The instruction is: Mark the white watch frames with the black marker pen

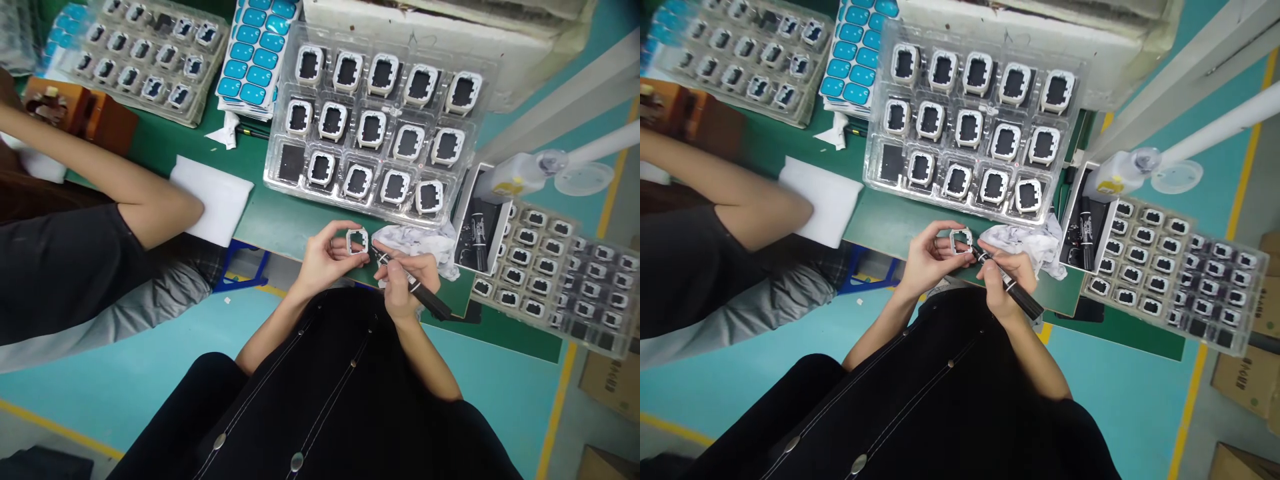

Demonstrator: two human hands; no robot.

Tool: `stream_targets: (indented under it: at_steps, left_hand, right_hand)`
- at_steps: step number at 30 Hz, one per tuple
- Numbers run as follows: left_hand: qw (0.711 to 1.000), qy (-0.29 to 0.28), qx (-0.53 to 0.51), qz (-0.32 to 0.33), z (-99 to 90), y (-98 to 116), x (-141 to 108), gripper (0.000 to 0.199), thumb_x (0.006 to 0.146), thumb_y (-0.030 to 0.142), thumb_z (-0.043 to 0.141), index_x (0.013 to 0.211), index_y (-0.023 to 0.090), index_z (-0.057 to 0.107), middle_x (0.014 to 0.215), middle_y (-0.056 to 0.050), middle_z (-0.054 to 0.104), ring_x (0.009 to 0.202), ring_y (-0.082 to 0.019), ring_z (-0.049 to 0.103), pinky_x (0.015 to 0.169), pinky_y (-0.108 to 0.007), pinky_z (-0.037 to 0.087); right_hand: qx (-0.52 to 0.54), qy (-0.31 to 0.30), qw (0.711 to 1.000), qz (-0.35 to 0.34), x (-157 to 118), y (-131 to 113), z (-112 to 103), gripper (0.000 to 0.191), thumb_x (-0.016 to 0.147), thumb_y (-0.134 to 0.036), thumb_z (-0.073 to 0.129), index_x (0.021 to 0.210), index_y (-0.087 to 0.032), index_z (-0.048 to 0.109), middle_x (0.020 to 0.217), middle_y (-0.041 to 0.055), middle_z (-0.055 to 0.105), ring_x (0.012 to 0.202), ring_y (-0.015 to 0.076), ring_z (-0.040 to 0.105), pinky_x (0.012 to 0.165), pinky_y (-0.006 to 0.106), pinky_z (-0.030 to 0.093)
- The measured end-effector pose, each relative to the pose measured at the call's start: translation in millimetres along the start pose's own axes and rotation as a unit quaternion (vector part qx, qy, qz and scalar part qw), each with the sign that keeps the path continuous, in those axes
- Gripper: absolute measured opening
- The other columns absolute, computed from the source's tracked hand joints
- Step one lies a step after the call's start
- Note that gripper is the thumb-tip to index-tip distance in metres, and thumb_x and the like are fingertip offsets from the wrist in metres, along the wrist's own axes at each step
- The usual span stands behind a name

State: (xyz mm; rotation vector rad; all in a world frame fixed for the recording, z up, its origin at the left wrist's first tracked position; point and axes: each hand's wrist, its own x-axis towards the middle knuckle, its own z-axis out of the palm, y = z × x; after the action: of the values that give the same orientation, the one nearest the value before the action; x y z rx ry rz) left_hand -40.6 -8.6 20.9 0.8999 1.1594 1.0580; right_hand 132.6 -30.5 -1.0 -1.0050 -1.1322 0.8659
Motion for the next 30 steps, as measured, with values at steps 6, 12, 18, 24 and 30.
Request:
stream_targets:
  at_steps: [6,12,18,24,30]
  left_hand:
    - [0.999,0.028,0.023,-0.016,2.3,1,-1,0.07,0.071,0.038,0.11,0.129,0.021,0.074,0.092,-0.003,0.089,0.078,-0.022,0.089,0.077,-0.028,0.073]
    - [0.999,0.025,0.003,-0.024,2.6,2,2,0.074,0.068,0.04,0.113,0.129,0.02,0.075,0.09,-0.003,0.089,0.077,-0.022,0.088,0.076,-0.028,0.072]
    - [0.998,-0.031,-0.045,-0.026,-16.6,1,-4,0.08,0.071,0.052,0.112,0.134,0.018,0.076,0.088,-0.006,0.088,0.069,-0.025,0.085,0.066,-0.032,0.07]
    - [0.966,0.042,0.148,0.205,-66.5,44,-1,0.073,0.091,0.073,0.092,0.146,0.026,0.079,0.095,-0.006,0.081,0.083,-0.025,0.079,0.082,-0.04,0.068]
    - [0.772,0.167,0.54,0.293,-112.3,90,54,0.069,0.108,0.077,0.064,0.158,0.031,0.073,0.128,-0.017,0.065,0.123,-0.037,0.061,0.115,-0.057,0.055]
  right_hand:
    - [-0.029,0.004,0.999,0.03,0,2,-3,0.025,0.11,-0.046,0.076,0.103,-0.03,0.057,0.062,-0.0073,0.068,0.088,0.0329,0.089,0.083,0.05,0.075]
    - [-0.038,0.019,0.998,0.038,-2,1,-4,0.027,0.11,-0.048,0.073,0.102,-0.03,0.055,0.062,-0.0081,0.067,0.086,0.0323,0.089,0.082,0.05,0.075]
    - [-0.034,0.058,0.997,0.029,-5,0,-5,0.023,0.109,-0.042,0.077,0.107,-0.028,0.058,0.07,-0.0048,0.073,0.08,0.0306,0.087,0.064,0.041,0.069]
    - [-0.075,0.038,0.996,-0.04,-9,11,-7,0.018,0.107,-0.039,0.077,0.108,-0.028,0.063,0.069,-0.0033,0.072,0.075,0.032,0.084,0.074,0.053,0.074]
    - [-0.119,0.008,0.99,-0.078,-11,10,-11,0.015,0.106,-0.028,0.079,0.116,-0.027,0.068,0.077,-0.0022,0.077,0.081,0.0285,0.085,0.084,0.049,0.074]
